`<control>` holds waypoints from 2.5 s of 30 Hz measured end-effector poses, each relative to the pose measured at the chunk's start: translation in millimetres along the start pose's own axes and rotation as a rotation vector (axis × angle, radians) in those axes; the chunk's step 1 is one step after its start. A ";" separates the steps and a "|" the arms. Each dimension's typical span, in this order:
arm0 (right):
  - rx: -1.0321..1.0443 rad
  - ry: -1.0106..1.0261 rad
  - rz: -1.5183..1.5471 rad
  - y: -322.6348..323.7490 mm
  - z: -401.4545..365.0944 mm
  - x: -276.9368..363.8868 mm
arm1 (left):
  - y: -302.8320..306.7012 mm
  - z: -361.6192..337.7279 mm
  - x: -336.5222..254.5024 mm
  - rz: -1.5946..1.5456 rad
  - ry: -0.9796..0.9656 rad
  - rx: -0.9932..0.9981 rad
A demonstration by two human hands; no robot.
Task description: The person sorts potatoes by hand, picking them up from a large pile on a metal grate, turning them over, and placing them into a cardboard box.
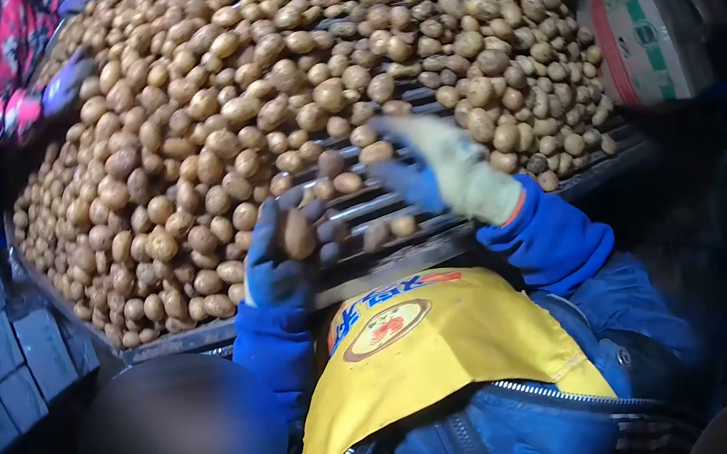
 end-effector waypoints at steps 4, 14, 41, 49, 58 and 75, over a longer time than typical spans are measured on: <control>-0.137 -0.506 -0.501 94.4 -47.0 -95.6 | 6.1 -5.7 -12.5 0.106 -0.120 -0.238; 0.171 -0.186 -0.242 -44.3 -19.6 -19.4 | -16.1 19.7 5.9 0.016 0.025 0.056; 0.126 -0.188 -0.236 37.3 -67.6 -26.6 | 23.3 -10.7 -34.1 0.125 -0.153 -0.238; 0.425 0.241 -0.524 -25.4 -65.7 -12.1 | 32.2 -16.1 -28.0 0.151 -0.151 -0.261; 0.273 -0.468 0.348 -0.9 -10.8 -12.7 | 3.7 12.2 24.6 -0.133 0.102 0.075; 0.303 0.170 -0.536 -62.7 22.2 9.0 | 45.6 -82.6 -53.8 -0.363 -0.422 0.421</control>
Point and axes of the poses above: each hand's wrist, its own z-axis towards the middle knuckle, its own y-axis out of the back of the hand, x = y × z, the point moved 7 cm from there along z, towards the middle knuckle, and after that the axes turned 9 degrees about -z, right-handed, at the moved point
